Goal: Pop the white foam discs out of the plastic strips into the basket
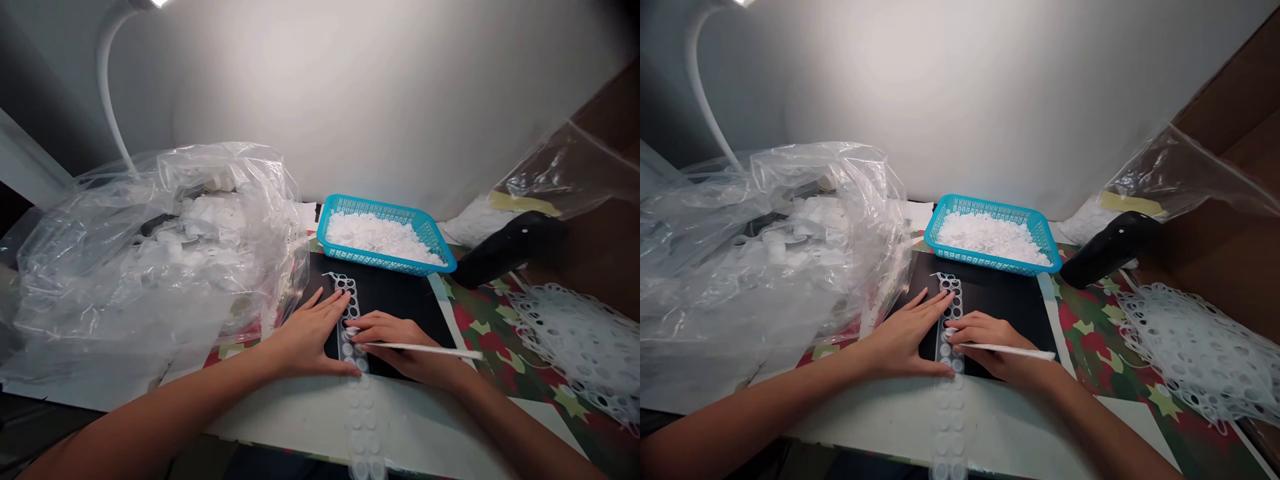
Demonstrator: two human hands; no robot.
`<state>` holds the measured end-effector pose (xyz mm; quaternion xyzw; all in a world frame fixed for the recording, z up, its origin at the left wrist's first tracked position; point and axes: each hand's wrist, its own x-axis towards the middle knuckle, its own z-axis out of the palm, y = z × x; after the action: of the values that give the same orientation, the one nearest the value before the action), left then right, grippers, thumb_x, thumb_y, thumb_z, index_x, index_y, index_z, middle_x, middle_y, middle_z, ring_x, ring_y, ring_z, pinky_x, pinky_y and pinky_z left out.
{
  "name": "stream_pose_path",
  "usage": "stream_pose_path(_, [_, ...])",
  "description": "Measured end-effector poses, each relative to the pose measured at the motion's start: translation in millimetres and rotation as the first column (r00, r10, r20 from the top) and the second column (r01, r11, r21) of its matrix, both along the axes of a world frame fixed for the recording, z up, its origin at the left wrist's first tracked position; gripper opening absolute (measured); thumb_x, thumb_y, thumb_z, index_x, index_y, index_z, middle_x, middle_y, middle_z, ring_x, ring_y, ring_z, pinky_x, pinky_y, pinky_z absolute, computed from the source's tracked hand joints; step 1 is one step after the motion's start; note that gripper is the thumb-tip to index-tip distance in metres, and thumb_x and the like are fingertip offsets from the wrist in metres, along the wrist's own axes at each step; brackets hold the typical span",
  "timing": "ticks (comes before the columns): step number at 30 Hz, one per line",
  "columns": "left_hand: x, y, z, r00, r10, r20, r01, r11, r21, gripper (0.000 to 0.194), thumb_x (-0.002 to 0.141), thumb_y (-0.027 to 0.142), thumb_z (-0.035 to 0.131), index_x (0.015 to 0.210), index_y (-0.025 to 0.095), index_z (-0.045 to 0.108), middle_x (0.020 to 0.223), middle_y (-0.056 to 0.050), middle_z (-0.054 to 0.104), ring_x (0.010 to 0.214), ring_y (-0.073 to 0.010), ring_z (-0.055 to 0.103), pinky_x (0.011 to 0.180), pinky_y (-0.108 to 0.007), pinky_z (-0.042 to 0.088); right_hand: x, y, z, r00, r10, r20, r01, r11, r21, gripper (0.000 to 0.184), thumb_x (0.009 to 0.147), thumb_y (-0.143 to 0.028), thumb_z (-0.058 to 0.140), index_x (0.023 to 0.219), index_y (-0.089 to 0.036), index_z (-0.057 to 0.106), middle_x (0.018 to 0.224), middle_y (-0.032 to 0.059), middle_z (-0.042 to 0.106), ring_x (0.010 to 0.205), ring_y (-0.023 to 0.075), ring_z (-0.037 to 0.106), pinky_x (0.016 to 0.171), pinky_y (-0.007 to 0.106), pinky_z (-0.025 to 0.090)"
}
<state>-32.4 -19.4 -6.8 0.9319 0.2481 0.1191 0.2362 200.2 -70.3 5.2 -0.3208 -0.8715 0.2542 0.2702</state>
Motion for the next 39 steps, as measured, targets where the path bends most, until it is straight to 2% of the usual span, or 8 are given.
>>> stream_pose_path(5, [0.2, 0.4, 0.8, 1.0, 0.009, -0.009, -0.009, 1.0, -0.01, 0.111, 0.073, 0.079, 0.052, 0.149, 0.007, 0.016, 0.153, -0.016, 0.025, 0.144, -0.0248, 0.021, 0.12, -0.043, 0.007, -0.3, 0.7, -1.7, 0.999, 0.013, 0.039, -0.015, 0.998, 0.055, 0.019, 0.094, -0.015, 0.052, 0.11, -0.018, 0.063, 0.121, 0.0123, 0.065, 0.11, 0.0188, 0.06, 0.092, 0.032, 0.052])
stream_pose_path(14, [1.2, -0.6, 2.4, 0.999, 0.026, -0.019, -0.027, 0.999, -0.021, 0.11, 0.072, 0.074, 0.057, 0.15, 0.009, 0.015, 0.153, -0.015, 0.026, 0.143, -0.0247, 0.023, 0.12, -0.044, 0.008, -16.4, -5.5, -3.6, 0.986, -0.027, 0.165, -0.045, 0.906, 0.421, 0.023, 0.094, -0.015, 0.052, 0.115, -0.01, 0.06, 0.116, 0.0199, 0.064, 0.108, 0.0234, 0.059, 0.087, 0.033, 0.055])
stream_pose_path(20, [1.5, 0.3, 2.9, 1.0, 0.027, -0.009, -0.027, 1.0, -0.015, 0.105, 0.075, 0.073, 0.054, 0.15, 0.01, 0.014, 0.153, -0.015, 0.025, 0.143, -0.0257, 0.023, 0.12, -0.044, 0.008, -17.1, -3.3, -13.0, 0.983, -0.177, 0.057, 0.138, 0.899, 0.416, 0.03, 0.098, -0.015, 0.042, 0.125, -0.015, 0.055, 0.117, 0.016, 0.065, 0.108, 0.0209, 0.061, 0.089, 0.033, 0.055])
stream_pose_path(26, [0.0, 0.8, -0.8, 0.999, 0.01, 0.044, -0.012, 0.999, 0.03, 0.106, 0.075, 0.073, 0.054, 0.15, 0.01, 0.012, 0.153, -0.017, 0.026, 0.142, -0.0282, 0.026, 0.119, -0.046, 0.012, -1.7, 3.2, 6.4, 0.908, -0.404, -0.113, 0.419, 0.86, 0.29, 0.027, 0.096, -0.011, 0.045, 0.116, -0.022, 0.059, 0.114, 0.0078, 0.068, 0.106, 0.0169, 0.065, 0.091, 0.029, 0.053])
stream_pose_path(30, [0.2, -1.2, 1.9, 0.989, -0.006, 0.151, -0.011, 0.994, 0.109, 0.098, 0.075, 0.07, 0.058, 0.146, 0.011, 0.025, 0.147, -0.017, 0.038, 0.137, -0.0301, 0.035, 0.116, -0.048, 0.021, 5.9, -2.6, 8.4, 0.97, -0.239, -0.048, 0.243, 0.927, 0.286, 0.028, 0.095, -0.011, 0.047, 0.119, -0.021, 0.059, 0.119, 0.0091, 0.066, 0.107, 0.017, 0.064, 0.09, 0.028, 0.054])
stream_pose_path(34, [0.8, -7.8, 11.1, 0.956, -0.065, 0.285, -0.001, 0.975, 0.224, 0.05, 0.084, 0.05, 0.055, 0.114, 0.011, 0.058, 0.118, -0.015, 0.063, 0.111, -0.0263, 0.058, 0.102, -0.043, 0.041, 5.9, -7.8, -4.6, 0.996, -0.079, 0.047, 0.058, 0.935, 0.351, 0.027, 0.095, -0.013, 0.05, 0.119, -0.017, 0.061, 0.117, 0.0133, 0.067, 0.106, 0.0175, 0.064, 0.087, 0.027, 0.055])
stream_pose_path(37, [0.4, -15.9, 12.8, 0.926, -0.219, 0.308, 0.117, 0.942, 0.316, 0.029, 0.087, 0.037, 0.05, 0.093, 0.014, 0.066, 0.09, -0.008, 0.071, 0.085, -0.0199, 0.065, 0.08, -0.034, 0.051, 5.4, -9.4, -6.7, 0.996, -0.056, 0.066, 0.032, 0.947, 0.32, 0.025, 0.095, -0.013, 0.05, 0.117, -0.014, 0.062, 0.117, 0.015, 0.067, 0.106, 0.0184, 0.063, 0.087, 0.029, 0.056])
stream_pose_path(39, [0.5, -21.8, 9.4, 0.891, -0.348, 0.291, 0.231, 0.9, 0.369, 0.027, 0.089, 0.031, 0.047, 0.094, 0.013, 0.067, 0.089, -0.007, 0.072, 0.086, -0.0185, 0.066, 0.078, -0.03, 0.052, 6.1, -9.8, -4.6, 0.996, -0.061, 0.058, 0.043, 0.96, 0.278, 0.024, 0.095, -0.013, 0.049, 0.114, -0.015, 0.063, 0.116, 0.0143, 0.067, 0.105, 0.0184, 0.064, 0.088, 0.03, 0.056])
